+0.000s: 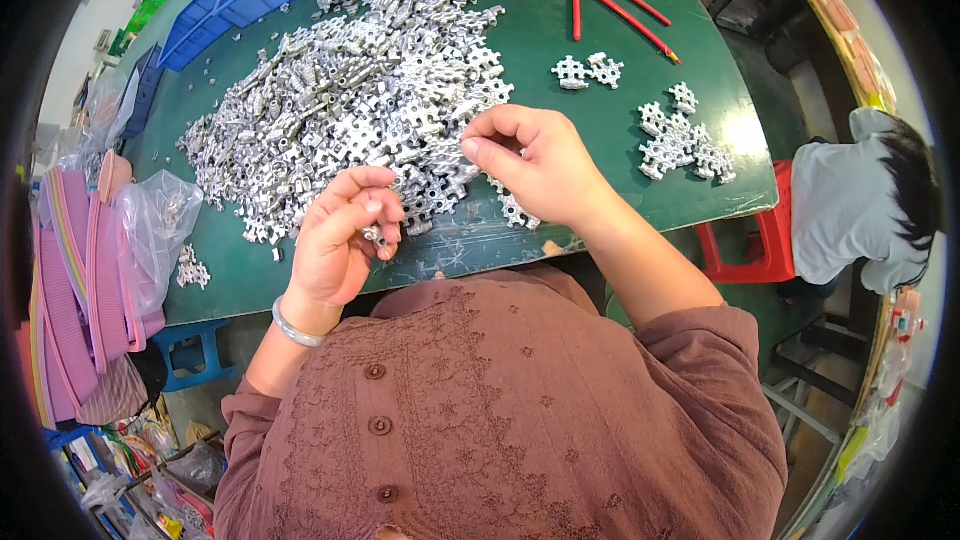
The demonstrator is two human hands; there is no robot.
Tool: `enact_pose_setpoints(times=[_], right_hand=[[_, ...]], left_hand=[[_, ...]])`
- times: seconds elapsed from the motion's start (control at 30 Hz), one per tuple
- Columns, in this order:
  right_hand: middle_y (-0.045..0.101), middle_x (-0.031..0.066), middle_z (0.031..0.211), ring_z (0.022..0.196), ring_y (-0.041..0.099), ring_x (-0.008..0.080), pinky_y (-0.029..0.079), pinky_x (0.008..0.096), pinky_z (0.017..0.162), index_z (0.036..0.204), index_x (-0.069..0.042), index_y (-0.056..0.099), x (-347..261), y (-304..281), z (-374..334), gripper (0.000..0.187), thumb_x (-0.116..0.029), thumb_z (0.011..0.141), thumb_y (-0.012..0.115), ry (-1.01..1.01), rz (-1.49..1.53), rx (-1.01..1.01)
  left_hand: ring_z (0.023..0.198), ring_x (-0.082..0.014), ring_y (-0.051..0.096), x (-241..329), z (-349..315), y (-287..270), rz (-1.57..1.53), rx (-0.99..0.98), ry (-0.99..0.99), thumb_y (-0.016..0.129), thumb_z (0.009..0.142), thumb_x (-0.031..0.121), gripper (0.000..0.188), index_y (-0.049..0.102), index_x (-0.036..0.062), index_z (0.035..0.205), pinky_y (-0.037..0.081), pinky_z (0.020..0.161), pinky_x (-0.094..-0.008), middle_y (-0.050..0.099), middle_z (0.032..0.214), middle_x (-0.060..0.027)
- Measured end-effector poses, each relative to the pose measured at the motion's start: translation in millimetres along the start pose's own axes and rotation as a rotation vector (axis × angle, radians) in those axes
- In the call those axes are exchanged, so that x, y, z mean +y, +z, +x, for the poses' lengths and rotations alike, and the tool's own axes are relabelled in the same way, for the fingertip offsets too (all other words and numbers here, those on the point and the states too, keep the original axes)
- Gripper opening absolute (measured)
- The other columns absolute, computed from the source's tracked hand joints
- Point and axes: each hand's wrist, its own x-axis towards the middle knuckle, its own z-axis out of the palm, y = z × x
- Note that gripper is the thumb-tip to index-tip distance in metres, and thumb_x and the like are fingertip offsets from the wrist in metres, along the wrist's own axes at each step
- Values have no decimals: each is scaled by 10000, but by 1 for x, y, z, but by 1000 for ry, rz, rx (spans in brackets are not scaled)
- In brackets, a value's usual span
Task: The person assembles small white plastic connector pieces by pressing them together by hand, then places several of the assembled items into a clear plastic bag and picks up more unassembled parts from a pile on the workbench.
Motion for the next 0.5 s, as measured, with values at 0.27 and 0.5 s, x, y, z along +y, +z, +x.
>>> enact_pose_setpoints(times=[0.27, 0.5], right_hand=[[592, 20, 769, 691, 549, 74, 454, 212, 634, 884, 6, 586, -6, 25, -1, 107, -63, 802, 580, 21, 401, -112], [577, 0, 759, 676, 516, 47, 431, 197, 610, 905, 4, 586, -4, 29, 0, 122, -62, 803, 581, 8, 378, -136]], left_hand=[[623, -82, 520, -6, 1, 11, 167, -35, -3, 582, 787, 104, 149, 545, 44, 918, 403, 513, -202, 569, 755, -20], [584, -19, 470, -14, 1, 7, 296, 45, 221, 610, 787, 69, 89, 571, 30, 858, 369, 489, -155, 565, 696, 21]])
